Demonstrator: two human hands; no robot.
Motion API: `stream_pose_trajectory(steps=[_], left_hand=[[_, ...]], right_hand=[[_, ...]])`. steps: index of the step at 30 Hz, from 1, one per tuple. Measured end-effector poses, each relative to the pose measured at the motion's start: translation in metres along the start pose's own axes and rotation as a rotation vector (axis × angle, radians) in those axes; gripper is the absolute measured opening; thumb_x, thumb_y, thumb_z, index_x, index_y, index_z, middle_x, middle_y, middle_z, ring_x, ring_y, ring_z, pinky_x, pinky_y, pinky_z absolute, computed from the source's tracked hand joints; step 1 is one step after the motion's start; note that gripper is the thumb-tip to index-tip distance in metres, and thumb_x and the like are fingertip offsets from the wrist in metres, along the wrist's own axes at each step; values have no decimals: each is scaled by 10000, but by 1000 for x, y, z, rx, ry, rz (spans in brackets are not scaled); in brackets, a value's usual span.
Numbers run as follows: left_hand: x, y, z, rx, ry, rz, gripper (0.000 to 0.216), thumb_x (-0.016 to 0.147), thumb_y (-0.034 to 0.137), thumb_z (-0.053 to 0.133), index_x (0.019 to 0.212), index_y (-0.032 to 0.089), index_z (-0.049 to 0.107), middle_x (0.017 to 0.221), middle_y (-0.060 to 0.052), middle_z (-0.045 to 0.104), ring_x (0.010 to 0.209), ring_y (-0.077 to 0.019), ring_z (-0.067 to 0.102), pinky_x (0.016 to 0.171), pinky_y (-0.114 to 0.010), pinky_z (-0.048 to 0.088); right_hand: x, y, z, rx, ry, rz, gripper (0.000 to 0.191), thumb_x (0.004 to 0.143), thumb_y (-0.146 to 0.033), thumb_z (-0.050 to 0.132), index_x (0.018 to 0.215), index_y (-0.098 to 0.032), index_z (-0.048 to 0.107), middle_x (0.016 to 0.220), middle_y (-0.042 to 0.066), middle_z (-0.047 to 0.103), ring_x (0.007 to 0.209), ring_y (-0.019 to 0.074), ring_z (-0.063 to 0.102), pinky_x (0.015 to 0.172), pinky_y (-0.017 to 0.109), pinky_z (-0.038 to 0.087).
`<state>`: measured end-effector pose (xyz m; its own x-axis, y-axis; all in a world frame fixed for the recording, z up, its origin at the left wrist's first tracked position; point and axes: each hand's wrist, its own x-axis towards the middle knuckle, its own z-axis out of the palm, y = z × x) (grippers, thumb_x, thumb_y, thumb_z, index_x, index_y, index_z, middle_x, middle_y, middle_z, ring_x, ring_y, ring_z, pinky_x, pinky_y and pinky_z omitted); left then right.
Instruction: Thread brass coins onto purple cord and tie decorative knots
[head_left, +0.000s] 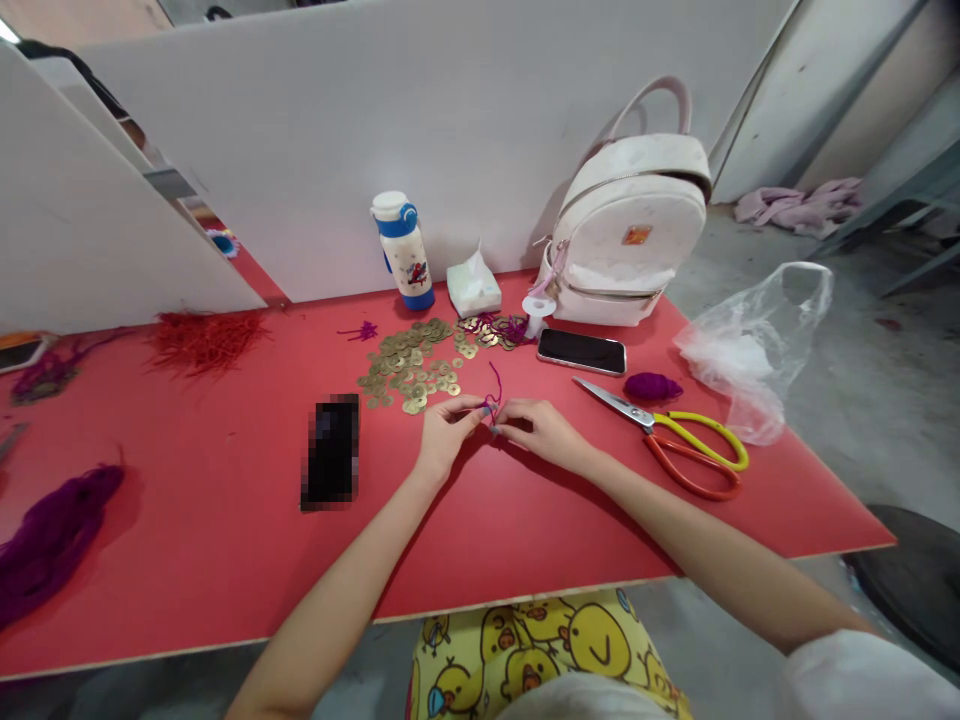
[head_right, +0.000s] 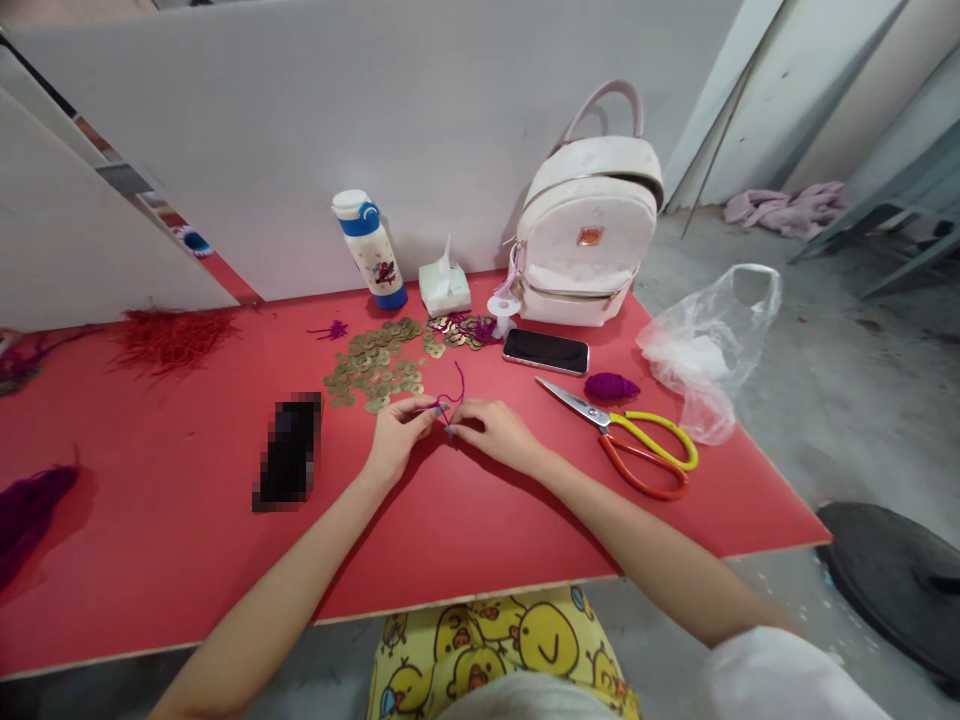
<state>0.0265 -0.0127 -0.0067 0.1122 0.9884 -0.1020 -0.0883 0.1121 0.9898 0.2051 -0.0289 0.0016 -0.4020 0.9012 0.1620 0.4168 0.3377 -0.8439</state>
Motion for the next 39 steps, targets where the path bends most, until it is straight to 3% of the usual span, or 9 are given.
stream_pose_trajectory(steps=[9, 14, 17, 20, 22, 25, 28, 31, 39], left_hand=[[-2, 3, 0, -86, -18, -18, 299, 593, 343, 826, 793, 130, 761, 533, 12, 587, 444, -58, 414, 444, -204, 352], [-3, 7, 2, -66, -27, -36, 304, 568, 354, 833, 759, 137, 740, 631, -25, 661, 528, -112, 559, 486, -232, 461], [-3, 8, 3, -18, -39, -8, 271, 562, 330, 832, 734, 147, 731, 704, -48, 706, 618, -151, 634, 575, -266, 531], [-4, 6, 4, 53, -78, 43, 214, 600, 301, 806, 737, 153, 736, 753, -64, 728, 687, -179, 668, 668, -302, 557], [-4, 5, 4, 109, -104, 63, 191, 617, 278, 788, 752, 154, 738, 771, -68, 734, 715, -192, 675, 703, -315, 555], [-4, 3, 5, 181, -116, 79, 171, 622, 251, 766, 759, 157, 725, 761, -56, 725, 720, -188, 664, 708, -307, 538], [-5, 4, 6, 217, -110, 81, 161, 628, 238, 749, 759, 159, 701, 745, -42, 699, 707, -169, 640, 691, -283, 514], [-5, 6, 7, 223, -118, 76, 184, 624, 233, 750, 768, 161, 661, 698, -14, 654, 669, -145, 611, 657, -257, 486], [-8, 8, 7, 214, -166, 95, 212, 679, 171, 699, 799, 188, 525, 655, 44, 567, 640, -107, 569, 644, -219, 446]], right_hand=[[1, 2, -3, -157, 69, 25, 134, 866, -160, 532, 791, -179, 641, 809, 35, 671, 727, 154, 597, 687, 259, 420], [-1, 2, -1, -253, 7, 49, 140, 870, -187, 541, 858, -184, 681, 854, 45, 652, 714, 150, 579, 653, 261, 395], [0, 2, -3, -108, 53, 25, 201, 876, -200, 525, 990, -179, 690, 894, 66, 634, 806, 181, 602, 746, 300, 438], [0, 2, -7, 260, 64, 51, 256, 891, -276, 521, 1076, -191, 675, 968, 78, 633, 864, 189, 610, 779, 320, 473], [0, 3, -8, 517, 39, 131, 249, 889, -348, 548, 1057, -211, 670, 937, 59, 640, 754, 157, 599, 680, 293, 484], [-1, 4, -9, 722, 63, 261, 234, 852, -435, 627, 870, -203, 652, 699, -9, 565, 507, 87, 447, 471, 222, 385], [-1, 4, -9, 775, 132, 263, 304, 848, -488, 636, 776, -192, 631, 620, -32, 472, 487, 75, 380, 417, 195, 304], [-1, 3, -10, 770, 162, 236, 332, 853, -516, 623, 778, -194, 646, 643, -22, 489, 500, 79, 391, 413, 199, 298], [0, 3, -13, 755, 214, 173, 336, 847, -515, 636, 727, -201, 638, 672, -5, 525, 581, 108, 430, 523, 235, 373]])
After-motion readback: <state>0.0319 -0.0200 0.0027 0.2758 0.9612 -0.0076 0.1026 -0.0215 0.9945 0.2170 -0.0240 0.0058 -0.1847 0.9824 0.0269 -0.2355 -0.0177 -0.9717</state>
